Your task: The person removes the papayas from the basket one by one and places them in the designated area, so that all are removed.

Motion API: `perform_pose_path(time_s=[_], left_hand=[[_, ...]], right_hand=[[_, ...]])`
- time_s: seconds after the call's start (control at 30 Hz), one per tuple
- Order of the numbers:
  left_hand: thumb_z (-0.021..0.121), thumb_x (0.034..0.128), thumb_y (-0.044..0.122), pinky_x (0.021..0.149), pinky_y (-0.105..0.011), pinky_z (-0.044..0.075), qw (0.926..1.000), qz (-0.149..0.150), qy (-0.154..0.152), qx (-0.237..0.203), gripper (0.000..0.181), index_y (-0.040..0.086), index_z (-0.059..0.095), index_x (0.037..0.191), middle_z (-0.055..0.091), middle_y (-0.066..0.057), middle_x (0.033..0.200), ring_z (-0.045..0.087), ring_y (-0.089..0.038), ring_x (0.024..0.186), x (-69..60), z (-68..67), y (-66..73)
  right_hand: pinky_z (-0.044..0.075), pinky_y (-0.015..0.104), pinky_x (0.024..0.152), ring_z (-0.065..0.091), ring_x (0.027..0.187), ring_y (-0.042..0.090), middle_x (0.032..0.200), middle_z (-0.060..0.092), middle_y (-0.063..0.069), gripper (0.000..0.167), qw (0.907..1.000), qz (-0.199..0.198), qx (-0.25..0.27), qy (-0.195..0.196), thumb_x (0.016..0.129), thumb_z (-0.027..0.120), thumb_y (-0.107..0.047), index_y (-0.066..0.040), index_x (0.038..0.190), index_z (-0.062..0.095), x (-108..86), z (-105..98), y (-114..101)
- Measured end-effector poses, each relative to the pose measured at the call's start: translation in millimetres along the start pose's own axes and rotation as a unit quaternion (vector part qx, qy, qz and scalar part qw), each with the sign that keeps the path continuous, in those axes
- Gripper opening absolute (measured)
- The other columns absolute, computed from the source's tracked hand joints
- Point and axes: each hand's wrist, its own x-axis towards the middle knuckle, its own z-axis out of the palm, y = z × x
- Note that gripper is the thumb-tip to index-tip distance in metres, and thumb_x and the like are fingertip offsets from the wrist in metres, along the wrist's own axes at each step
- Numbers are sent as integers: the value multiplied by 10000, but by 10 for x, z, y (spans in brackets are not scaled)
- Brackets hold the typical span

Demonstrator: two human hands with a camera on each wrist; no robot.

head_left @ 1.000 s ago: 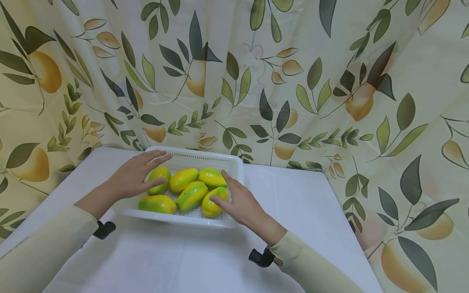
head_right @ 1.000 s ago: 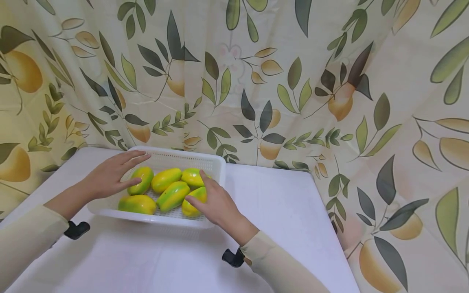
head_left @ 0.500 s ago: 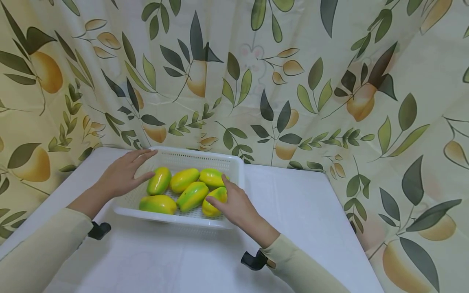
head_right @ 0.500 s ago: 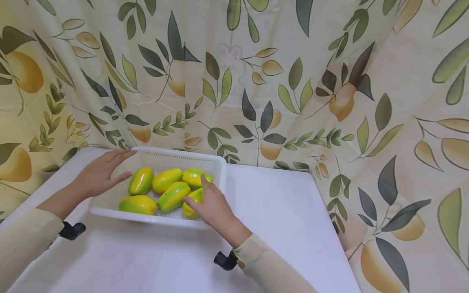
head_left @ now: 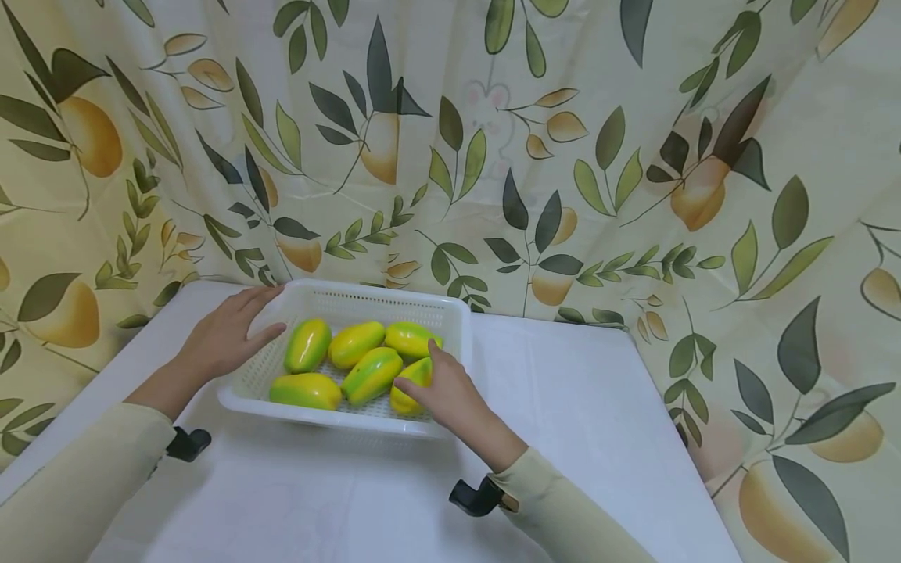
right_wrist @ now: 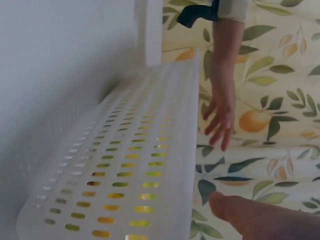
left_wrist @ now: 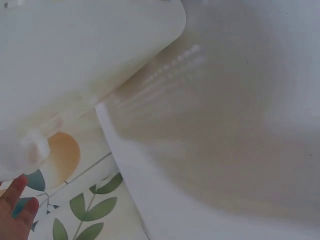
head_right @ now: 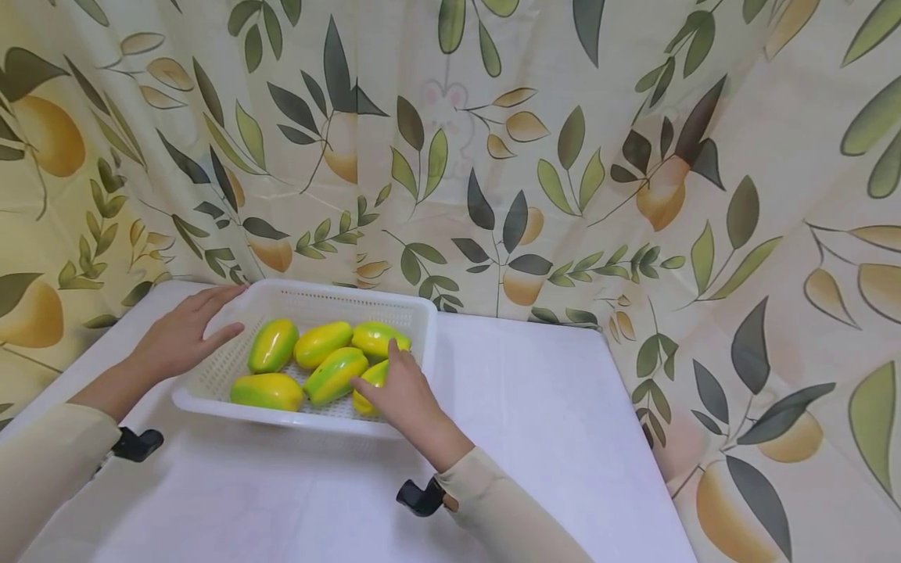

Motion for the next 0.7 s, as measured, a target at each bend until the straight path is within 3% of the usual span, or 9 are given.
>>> perform_pose_path(time_s=[0.43,0.7], left_hand=[[432,987,566,997,-750,356,9973,-549,-202,-434,745,170,209,1577,300,-241,1547,303,-498,1383,-24,90,-102],[417,999,549,921,-694,463,9905,-914,-393,-947,750,133,185,1578,355,-255,1499,458,-465,1273,-50,115,-125]], right_hand=[[459,558,1053,469,1329,373,1494,424,233,926,9986,496,136,-116,863,709,-445,22,1527,265,13,40,-82],[467,546,1049,482,1314,384,1476,428,267,955,9979,618,162,-66,854,710,-464,49,1520,257,53,79,-87]])
